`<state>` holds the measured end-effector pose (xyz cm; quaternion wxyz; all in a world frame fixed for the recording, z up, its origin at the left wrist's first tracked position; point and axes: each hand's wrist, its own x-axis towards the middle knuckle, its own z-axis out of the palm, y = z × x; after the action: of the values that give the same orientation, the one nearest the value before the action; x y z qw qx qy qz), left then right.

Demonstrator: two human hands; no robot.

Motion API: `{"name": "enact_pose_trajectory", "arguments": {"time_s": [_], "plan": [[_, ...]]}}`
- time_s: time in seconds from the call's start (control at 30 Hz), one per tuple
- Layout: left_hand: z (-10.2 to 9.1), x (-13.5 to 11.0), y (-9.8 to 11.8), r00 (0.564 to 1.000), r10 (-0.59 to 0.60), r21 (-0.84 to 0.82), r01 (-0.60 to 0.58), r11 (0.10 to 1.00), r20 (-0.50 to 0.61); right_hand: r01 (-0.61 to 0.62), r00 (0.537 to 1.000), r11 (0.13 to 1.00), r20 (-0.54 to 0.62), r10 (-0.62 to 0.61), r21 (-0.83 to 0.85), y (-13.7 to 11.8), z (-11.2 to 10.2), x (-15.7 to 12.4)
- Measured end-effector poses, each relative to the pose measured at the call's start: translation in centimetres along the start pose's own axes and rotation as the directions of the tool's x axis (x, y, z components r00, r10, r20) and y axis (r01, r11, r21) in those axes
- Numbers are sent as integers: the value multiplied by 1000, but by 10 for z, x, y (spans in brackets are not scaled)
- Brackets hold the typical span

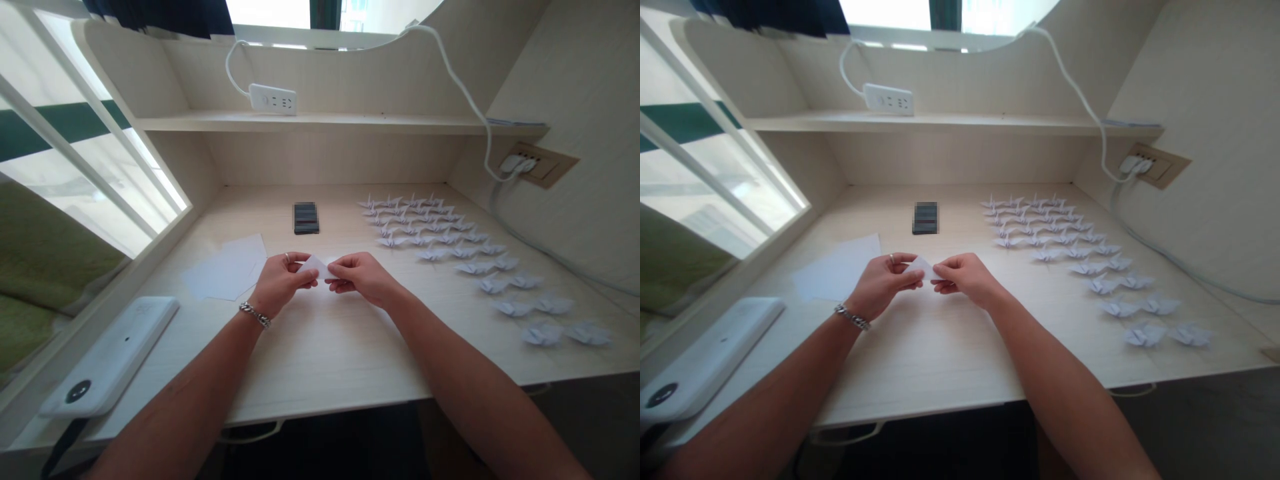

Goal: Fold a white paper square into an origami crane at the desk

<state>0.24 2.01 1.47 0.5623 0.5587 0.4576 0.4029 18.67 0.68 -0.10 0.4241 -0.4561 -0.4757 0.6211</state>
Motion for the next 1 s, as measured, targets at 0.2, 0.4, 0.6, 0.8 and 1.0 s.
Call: {"name": "enact_pose_trajectory", "arguments": {"time_s": [0.2, 0.4, 0.6, 0.8, 1.0], "plan": [[-2, 1, -1, 1000, 9, 2, -9, 1000, -1, -22, 1000, 1000, -3, 22, -18, 1, -2, 1], [-4, 2, -3, 1000, 9, -5, -9, 1000, 13, 48, 998, 996, -28, -50, -72, 3, 0, 2], [-6, 4, -5, 999, -3, -36, 4, 999, 39, 77, 993, 987, -76, -88, -141, 2, 4, 2], [-2, 2, -1, 998, 42, 96, -46, 994, 45, 99, 988, 978, -96, -118, -183, 2, 6, 1], [-5, 2, 0, 998, 60, 117, -62, 991, 24, -56, 997, 998, -52, 55, -25, 0, 1, 1]]}}
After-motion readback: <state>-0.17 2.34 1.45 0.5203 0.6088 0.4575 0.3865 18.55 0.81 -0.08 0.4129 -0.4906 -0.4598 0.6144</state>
